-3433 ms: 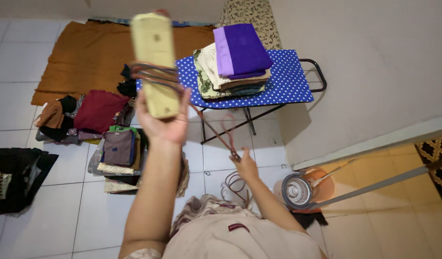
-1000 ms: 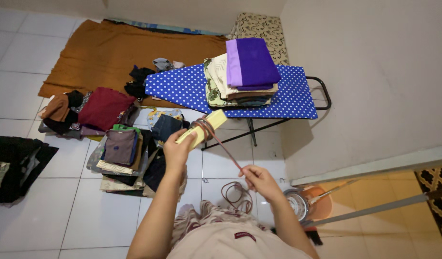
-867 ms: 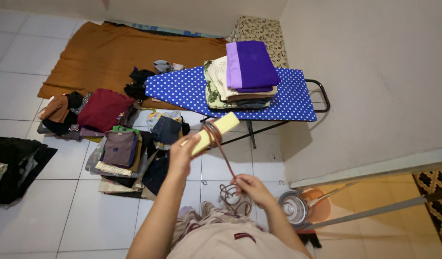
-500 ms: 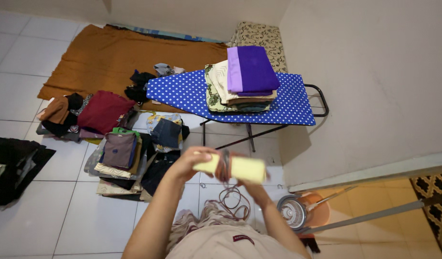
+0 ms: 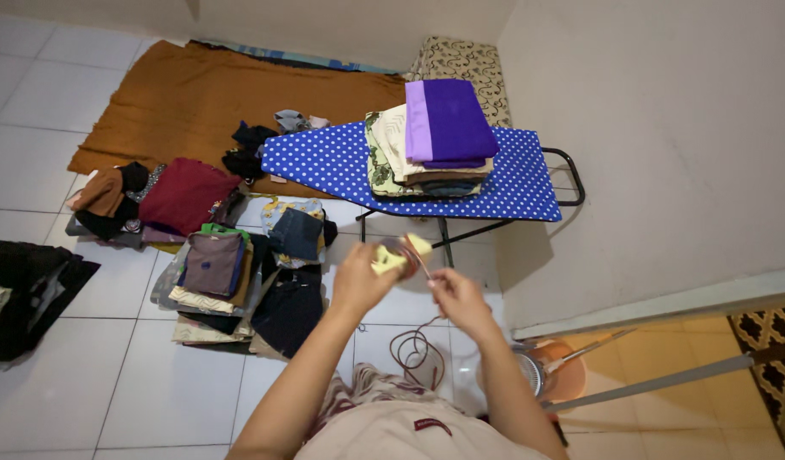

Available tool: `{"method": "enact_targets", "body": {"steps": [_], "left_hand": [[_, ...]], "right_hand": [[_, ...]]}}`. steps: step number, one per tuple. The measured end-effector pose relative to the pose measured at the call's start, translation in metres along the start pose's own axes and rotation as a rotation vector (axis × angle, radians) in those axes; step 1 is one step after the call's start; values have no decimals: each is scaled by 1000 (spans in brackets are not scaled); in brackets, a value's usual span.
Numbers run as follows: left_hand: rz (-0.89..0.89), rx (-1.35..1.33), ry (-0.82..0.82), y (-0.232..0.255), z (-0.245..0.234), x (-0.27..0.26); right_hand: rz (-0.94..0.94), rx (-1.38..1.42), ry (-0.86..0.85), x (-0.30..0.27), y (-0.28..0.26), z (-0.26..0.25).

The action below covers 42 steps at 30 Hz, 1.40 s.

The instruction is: The person picks up a pink and white iron from an ironing board, walks to a nearby shelf, and places the iron on top of a stack of items. They then return to the ironing board, pick up a yellow power strip, and wrap the iron's cord around it. The person continues wrapping the cord around the power strip while standing near the ironing board.

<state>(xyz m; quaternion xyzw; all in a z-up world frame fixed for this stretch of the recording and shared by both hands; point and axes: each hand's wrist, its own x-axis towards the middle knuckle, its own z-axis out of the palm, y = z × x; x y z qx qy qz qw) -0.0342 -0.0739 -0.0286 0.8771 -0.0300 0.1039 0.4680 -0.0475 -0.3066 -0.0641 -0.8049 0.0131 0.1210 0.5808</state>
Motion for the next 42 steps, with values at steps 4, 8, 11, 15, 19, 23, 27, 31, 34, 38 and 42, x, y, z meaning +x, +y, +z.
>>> {"method": "enact_targets", "body": {"steps": [4, 8, 11, 15, 19, 23, 27, 31, 34, 38, 42], "left_hand": [[-42, -160, 242, -22, 10, 14], [-367, -802, 170, -41, 18, 21], [-540, -1110, -32, -51, 18, 16], [-594, -1169, -395, -53, 21, 4], [-486, -1031, -805, -53, 25, -7], [-235, -726, -968, -49, 21, -3], [-1, -177, -759, -30, 21, -5], [131, 264, -667, 3, 34, -16], [-57, 361, -545, 15, 36, -17], [-44, 206, -224, 4, 25, -4], [-56, 210, -33, -23, 17, 18]], "right_hand": [[7, 101, -116, -19, 19, 18], [-43, 124, -213, -27, 79, 37], [-4, 177, -236, -24, 137, 61], [61, 174, -160, -3, 189, 61], [-590, -673, 162, 31, 182, 23], [-36, -115, -6, 34, 115, -20], [26, -427, 52, 13, 34, -36], [-187, -593, -26, -5, -20, -23], [-311, -660, 19, -23, -39, -14], [-356, -571, 170, -39, -46, -11], [-383, -715, 336, -53, -35, -13]]}}
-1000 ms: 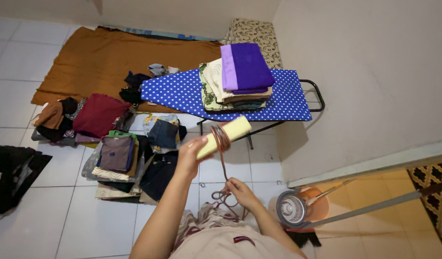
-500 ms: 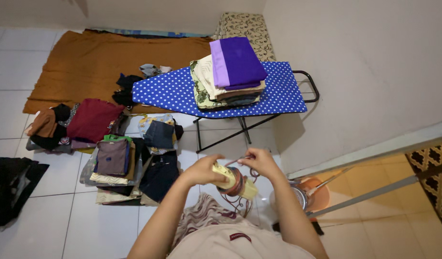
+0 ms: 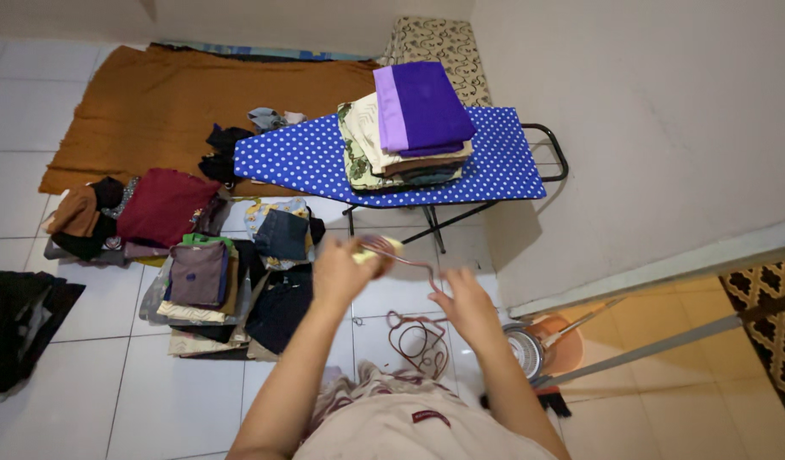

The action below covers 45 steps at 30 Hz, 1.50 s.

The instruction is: The person picks up a pink and white iron from an ironing board, walks to a nearby shelf, and places the iron on top of a stack of items. They then return to the ironing board, pick up a yellow power strip, and wrap the iron's cord around it. The person continues wrapping the cord around the power strip while standing near the ironing board.

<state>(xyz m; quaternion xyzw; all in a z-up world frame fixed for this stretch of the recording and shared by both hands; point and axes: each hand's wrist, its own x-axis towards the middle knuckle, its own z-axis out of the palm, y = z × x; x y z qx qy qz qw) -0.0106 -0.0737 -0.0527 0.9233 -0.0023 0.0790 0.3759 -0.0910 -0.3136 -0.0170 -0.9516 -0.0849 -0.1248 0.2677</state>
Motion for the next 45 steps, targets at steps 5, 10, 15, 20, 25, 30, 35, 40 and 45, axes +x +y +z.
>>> {"method": "enact_targets", "body": {"steps": [5, 10, 15, 20, 25, 30, 35, 40, 45], "left_hand": [[-91, -81, 226, -41, 2, 24], [-427, -876, 74, -56, 0, 35], [-384, -1212, -315, -42, -5, 22], [-317, -1331, -669, -24, 6, 2], [-5, -1049, -922, -16, 15, -13], [26, -539, -907, -2, 4, -17], [112, 90, -655, 20, 3, -30], [-77, 84, -405, 31, 11, -35], [-234, -22, -179, 20, 10, -32]], "right_hand": [[392, 545, -369, -28, 19, 24], [409, 798, -546, -51, 65, 73], [490, 700, -471, -62, 132, 130], [334, 697, -267, -46, 179, 151], [434, 536, -291, 11, 182, 127], [315, 275, -235, 42, 140, 79], [195, 53, -276, 51, 82, 46], [74, 153, -207, 44, 30, 31], [-19, 144, -187, 13, 2, 35]]}}
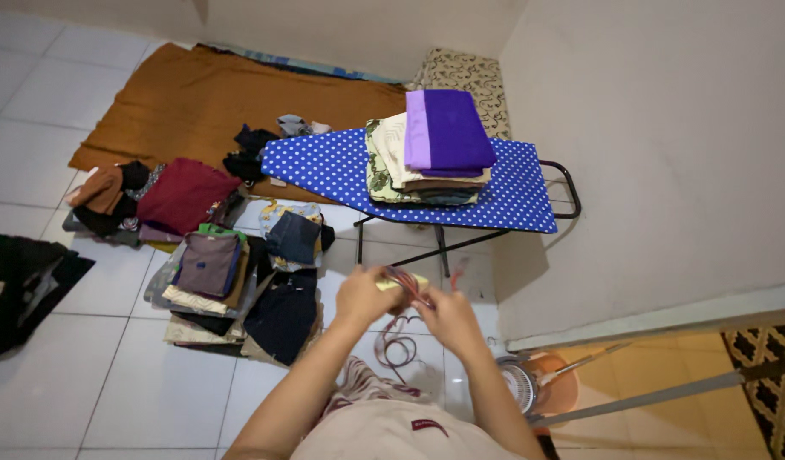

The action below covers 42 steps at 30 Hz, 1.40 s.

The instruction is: The person picks up a pink and white iron from an ironing board, walks to a nearby shelf, and places the iron on top of a stack of items. They then return to the ironing board, pick up a yellow power strip, and wrap the iron's cord around it. The person continues wrapping the cord around the power strip while standing near the ironing board.

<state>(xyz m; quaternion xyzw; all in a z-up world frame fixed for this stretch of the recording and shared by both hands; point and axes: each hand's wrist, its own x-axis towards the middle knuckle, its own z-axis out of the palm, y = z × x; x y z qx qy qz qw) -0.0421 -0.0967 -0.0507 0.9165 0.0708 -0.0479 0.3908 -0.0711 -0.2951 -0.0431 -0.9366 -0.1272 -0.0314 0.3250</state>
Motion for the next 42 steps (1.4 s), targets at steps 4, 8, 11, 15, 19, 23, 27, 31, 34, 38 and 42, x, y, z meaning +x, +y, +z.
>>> {"method": "enact_targets", "body": {"steps": [4, 8, 11, 15, 19, 23, 27, 31, 34, 38, 42], "left_hand": [[-25, -118, 117, -21, -11, 14], [-54, -302, 246, -38, -7, 25], [-298, -948, 49, -45, 1, 34], [-391, -1383, -290, -55, 8, 31], [-473, -1578, -658, -63, 20, 16], [-160, -1458, -834, -69, 21, 11], [-149, -1510, -831, -73, 18, 13], [-261, -1608, -778, -67, 18, 11], [-415, -1691, -680, -50, 13, 12], [-313, -1828, -590, -36, -8, 15], [-153, -1953, -433, -44, -31, 29]], "right_hand": [[91, 233, -17, -13, -2, 23], [362, 587, -129, -22, 3, 51], [232, 284, -93, -28, 3, 66], [60, 102, 89, -29, 2, 72], [-33, 365, 94, -32, -1, 70], [-121, 425, 73, -29, -1, 70], [419, 674, -110, -26, 9, 72], [68, 602, -337, -33, 35, 66], [178, 1096, -435, -34, 50, 74], [489, 1464, -239, -34, 75, 97], [406, 1062, -71, -35, 125, 106]]}}
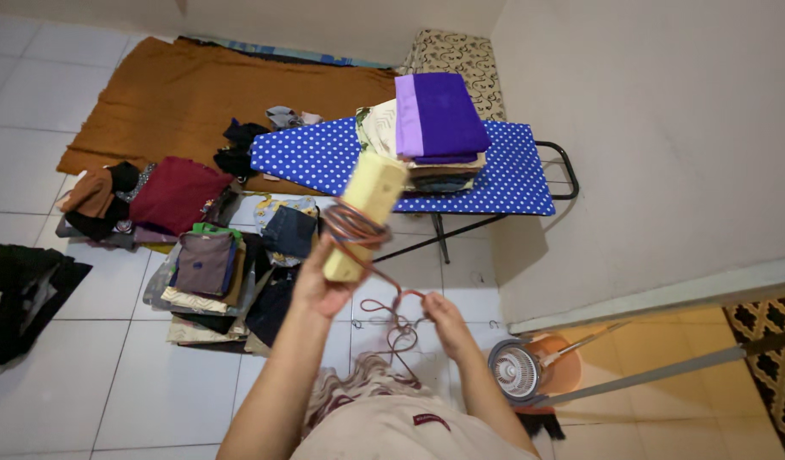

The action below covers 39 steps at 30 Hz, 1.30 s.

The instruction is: The person picks up a pink and white iron from an ironing board, walks to a nearby shelf, and places the iron on top of a stack of items. They then return to the ironing board, pick up a yellow power strip, and wrap the iron's cord around it. The person continues wrapping the cord around the power strip while standing near the ironing board.

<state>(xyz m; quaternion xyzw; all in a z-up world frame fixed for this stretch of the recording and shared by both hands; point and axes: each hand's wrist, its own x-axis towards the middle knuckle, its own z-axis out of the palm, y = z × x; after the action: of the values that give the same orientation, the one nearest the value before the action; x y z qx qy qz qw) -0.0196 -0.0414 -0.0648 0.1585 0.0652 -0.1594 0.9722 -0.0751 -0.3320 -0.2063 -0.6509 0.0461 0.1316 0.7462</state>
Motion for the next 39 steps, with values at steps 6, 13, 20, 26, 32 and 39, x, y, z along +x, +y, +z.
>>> {"method": "enact_targets", "body": {"steps": [6, 13, 20, 26, 32, 39], "left_hand": [[245, -276, -352, 81, -25, -14], [510, 21, 245, 129, -50, -32], [220, 130, 286, 50, -30, -11], [23, 365, 292, -34, -7, -6], [36, 438, 354, -34, -14, -7], [-54, 331, 190, 0, -36, -27]], "right_hand": [[82, -275, 270, -12, 36, -62], [63, -652, 589, -47, 58, -105], [216, -654, 429, -5, 1, -60], [-231, -402, -291, -8, -52, 63], [107, -299, -326, -8, -49, 52], [239, -271, -189, -4, 27, -22]]}}
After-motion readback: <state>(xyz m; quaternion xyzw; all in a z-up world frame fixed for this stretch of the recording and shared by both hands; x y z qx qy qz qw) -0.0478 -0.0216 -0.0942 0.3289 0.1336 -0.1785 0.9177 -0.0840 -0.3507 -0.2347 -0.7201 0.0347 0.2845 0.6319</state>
